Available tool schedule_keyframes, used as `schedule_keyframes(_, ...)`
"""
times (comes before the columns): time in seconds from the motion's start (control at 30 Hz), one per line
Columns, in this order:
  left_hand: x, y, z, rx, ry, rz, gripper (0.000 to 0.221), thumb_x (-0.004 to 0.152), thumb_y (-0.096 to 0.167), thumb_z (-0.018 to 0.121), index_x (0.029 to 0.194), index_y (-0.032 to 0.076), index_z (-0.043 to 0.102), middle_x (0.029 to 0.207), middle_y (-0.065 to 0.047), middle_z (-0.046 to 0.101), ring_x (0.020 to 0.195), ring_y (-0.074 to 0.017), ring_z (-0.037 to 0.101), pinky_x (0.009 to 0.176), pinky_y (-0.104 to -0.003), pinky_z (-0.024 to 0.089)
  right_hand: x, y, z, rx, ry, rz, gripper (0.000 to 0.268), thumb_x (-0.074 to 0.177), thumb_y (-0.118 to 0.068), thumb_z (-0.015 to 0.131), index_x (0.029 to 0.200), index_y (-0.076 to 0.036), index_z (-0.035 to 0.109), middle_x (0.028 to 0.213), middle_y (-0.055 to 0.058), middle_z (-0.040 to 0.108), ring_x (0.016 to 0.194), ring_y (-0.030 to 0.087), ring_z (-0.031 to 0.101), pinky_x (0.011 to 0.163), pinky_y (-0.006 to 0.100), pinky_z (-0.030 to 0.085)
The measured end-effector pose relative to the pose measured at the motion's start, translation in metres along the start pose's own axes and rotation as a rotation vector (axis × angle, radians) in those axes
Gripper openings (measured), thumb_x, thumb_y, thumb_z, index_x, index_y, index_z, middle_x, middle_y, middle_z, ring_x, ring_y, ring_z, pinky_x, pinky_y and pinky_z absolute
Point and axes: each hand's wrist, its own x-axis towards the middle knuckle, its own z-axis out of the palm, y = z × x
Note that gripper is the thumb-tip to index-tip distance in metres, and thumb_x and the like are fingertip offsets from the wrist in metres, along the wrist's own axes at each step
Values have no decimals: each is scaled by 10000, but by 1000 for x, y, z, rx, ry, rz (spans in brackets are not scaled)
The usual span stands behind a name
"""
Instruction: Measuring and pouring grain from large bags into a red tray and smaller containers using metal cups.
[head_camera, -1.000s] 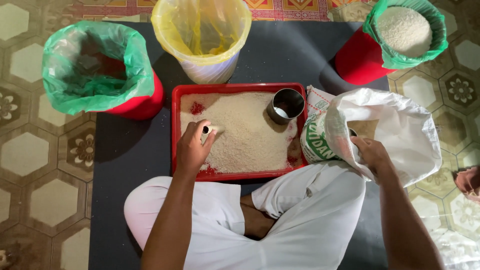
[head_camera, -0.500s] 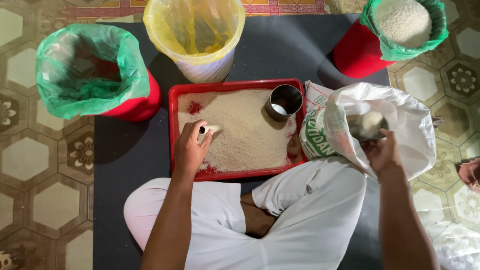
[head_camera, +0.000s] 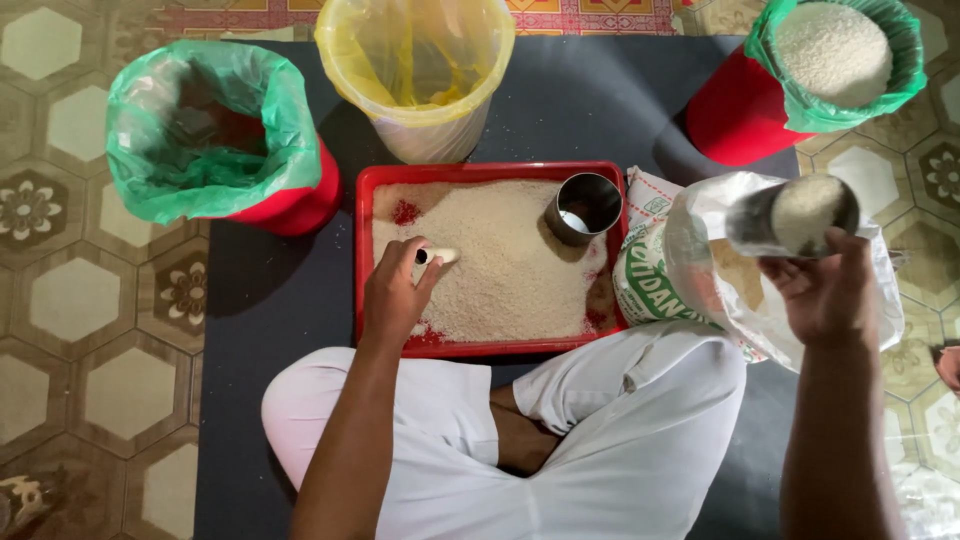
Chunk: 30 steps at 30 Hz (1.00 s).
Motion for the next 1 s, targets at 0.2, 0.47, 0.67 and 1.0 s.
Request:
schedule_keyframes(0.2, -2, -2, 0, -13, 23, -2, 363, 896, 168, 790, 1214, 77, 641, 1006, -75, 661, 748, -229, 657, 638, -354, 553, 3, 51, 49, 208, -59, 95, 451, 939, -269, 591, 1290, 14, 576, 1058, 132, 698, 782, 178, 691, 785, 266, 624)
schedule_keyframes(0.47, -4, -15, 12, 4, 59, 32, 313, 955, 379, 723, 1208, 216, 635, 933, -35, 610, 832, -253, 731, 665, -402, 629, -29, 81, 184, -947, 86, 43, 943, 660, -488, 926, 1429, -120, 524, 1169, 192, 708, 1077, 354, 697, 909, 466, 579)
schedule_keyframes(0.67, -4, -17, 18, 75, 100, 29, 332, 924, 393, 746, 1195, 243, 630, 903, -8, 587, 794, -225, 723, 645, -384, 620, -17, 162, 188, -1088, -5, -560, 1018, 583, -299, 970, 1396, 1, 436, 1192, 198, 558, 1114, 389, 617, 988, 507, 524)
schedule_keyframes(1.0, -4, -20, 22, 59, 99, 38, 324, 919, 360, 748, 1194, 244, 622, 927, -22, 596, 831, -248, 729, 662, -399, 624, -9, 194, 214, -1389, -103, -864, 1090, 502, -251, 970, 1412, 37, 443, 1239, 211, 530, 1160, 377, 561, 1059, 478, 467)
